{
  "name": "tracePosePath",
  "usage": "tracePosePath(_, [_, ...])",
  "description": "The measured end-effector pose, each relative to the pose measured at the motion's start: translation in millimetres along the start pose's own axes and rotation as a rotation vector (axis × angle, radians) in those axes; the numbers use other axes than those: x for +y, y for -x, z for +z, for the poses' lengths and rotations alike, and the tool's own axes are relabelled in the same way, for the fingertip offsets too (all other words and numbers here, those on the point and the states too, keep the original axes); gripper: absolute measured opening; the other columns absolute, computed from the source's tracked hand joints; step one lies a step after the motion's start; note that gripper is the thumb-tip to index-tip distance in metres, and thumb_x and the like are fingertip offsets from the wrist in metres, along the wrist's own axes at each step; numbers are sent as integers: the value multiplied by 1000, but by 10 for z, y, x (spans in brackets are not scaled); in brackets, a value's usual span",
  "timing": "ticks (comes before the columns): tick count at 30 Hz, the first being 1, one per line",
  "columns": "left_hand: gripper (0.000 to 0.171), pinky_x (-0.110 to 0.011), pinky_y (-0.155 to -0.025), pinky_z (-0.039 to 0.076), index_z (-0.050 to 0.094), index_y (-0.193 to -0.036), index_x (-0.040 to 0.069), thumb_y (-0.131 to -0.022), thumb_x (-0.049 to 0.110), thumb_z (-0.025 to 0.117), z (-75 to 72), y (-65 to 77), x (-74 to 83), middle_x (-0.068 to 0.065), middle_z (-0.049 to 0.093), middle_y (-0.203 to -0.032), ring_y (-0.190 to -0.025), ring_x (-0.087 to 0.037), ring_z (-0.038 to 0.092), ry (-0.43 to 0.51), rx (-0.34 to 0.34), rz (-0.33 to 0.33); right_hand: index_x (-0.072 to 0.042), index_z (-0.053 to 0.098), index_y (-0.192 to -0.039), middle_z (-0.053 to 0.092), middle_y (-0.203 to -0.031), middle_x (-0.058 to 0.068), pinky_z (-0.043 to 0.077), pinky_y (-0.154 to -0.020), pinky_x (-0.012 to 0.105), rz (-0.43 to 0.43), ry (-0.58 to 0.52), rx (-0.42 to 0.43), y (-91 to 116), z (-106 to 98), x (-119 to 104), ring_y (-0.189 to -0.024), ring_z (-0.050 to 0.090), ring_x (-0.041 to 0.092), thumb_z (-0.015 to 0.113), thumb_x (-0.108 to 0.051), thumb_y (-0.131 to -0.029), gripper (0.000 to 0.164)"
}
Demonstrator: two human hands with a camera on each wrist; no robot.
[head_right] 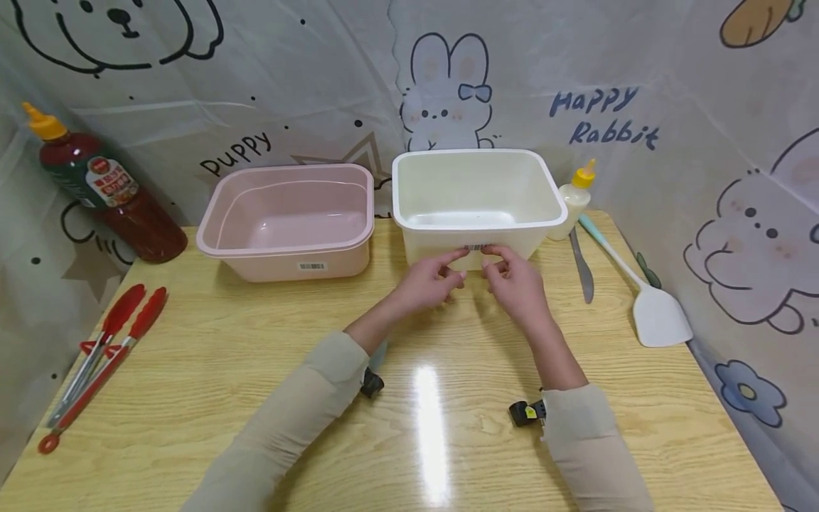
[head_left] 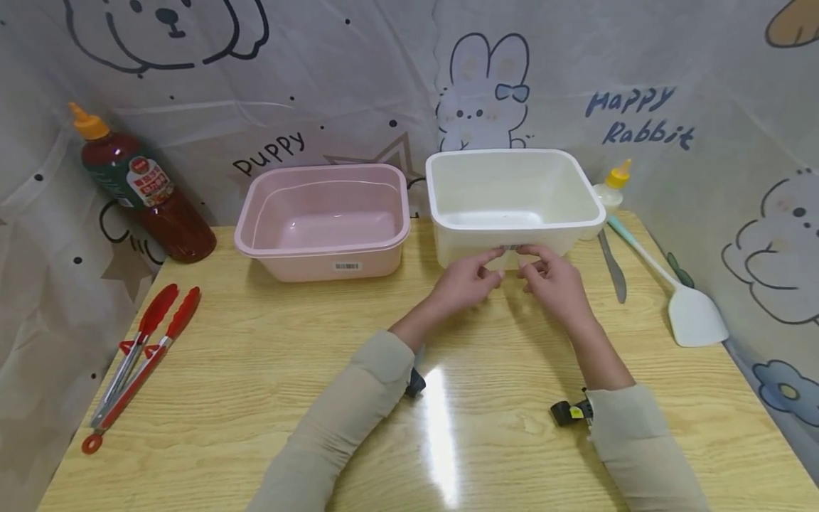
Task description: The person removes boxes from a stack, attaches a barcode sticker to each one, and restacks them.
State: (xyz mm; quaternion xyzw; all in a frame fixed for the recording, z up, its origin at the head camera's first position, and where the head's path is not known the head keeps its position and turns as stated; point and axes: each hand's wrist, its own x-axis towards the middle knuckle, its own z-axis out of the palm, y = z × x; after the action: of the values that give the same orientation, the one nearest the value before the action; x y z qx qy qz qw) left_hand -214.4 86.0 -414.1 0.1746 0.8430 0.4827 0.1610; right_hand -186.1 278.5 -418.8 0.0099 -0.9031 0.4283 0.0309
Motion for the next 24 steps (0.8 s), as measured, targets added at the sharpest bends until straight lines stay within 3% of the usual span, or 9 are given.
tracePosePath(5, [50,-25,-50,47,47,-152,33,-103,33,58,-1,-7,29,-6,76,-104,-70,-24,69,9,-4,38,-17,56,-141,74,-108,21,58,-70,32,-26,-17,12,-10,10,-42,-84,73,37,51,-38,-106,41])
tracePosePath(9, [48,-26,-53,50,50,-150,32,-103,31,59,-17,-6,12,-5,76,-105,-80,-31,72,46,15,18,-17,56,-141,74,-108,22,57,-69,31,-1,-10,38,4,-14,-9,-83,72,38,50,-38,-106,41])
tracePosePath(13, [49,-23,-50,47,49,-151,27,-103,30,60,26,-35,-40,-7,77,-103,-65,-19,66,32,4,23,-12,54,-142,74,-108,24,60,-70,34,-19,-29,-18,11,24,39,-82,72,38,51,-30,-106,41])
tracePosePath(16, [51,-23,-47,44,48,-152,28,-103,34,60,53,-54,-23,-5,77,-102,-58,-12,60,16,3,35,-17,54,-144,74,-108,22,60,-69,35,-35,-38,-42,6,37,13,-83,72,37,51,-34,-106,41])
tracePosePath(20, [50,-25,-53,48,48,-151,30,-103,33,60,21,-32,9,-5,77,-103,-72,-24,71,44,19,33,-21,53,-145,74,-111,21,60,-74,36,7,-51,-36,10,-36,-15,-85,72,37,49,-42,-106,44])
tracePosePath(24, [50,-25,-57,49,49,-151,29,-103,30,60,-8,-8,-36,-5,77,-102,-84,-34,73,80,20,8,-13,51,-146,72,-113,25,60,-75,32,41,-52,-62,2,-44,3,-83,71,37,48,-36,-107,46])
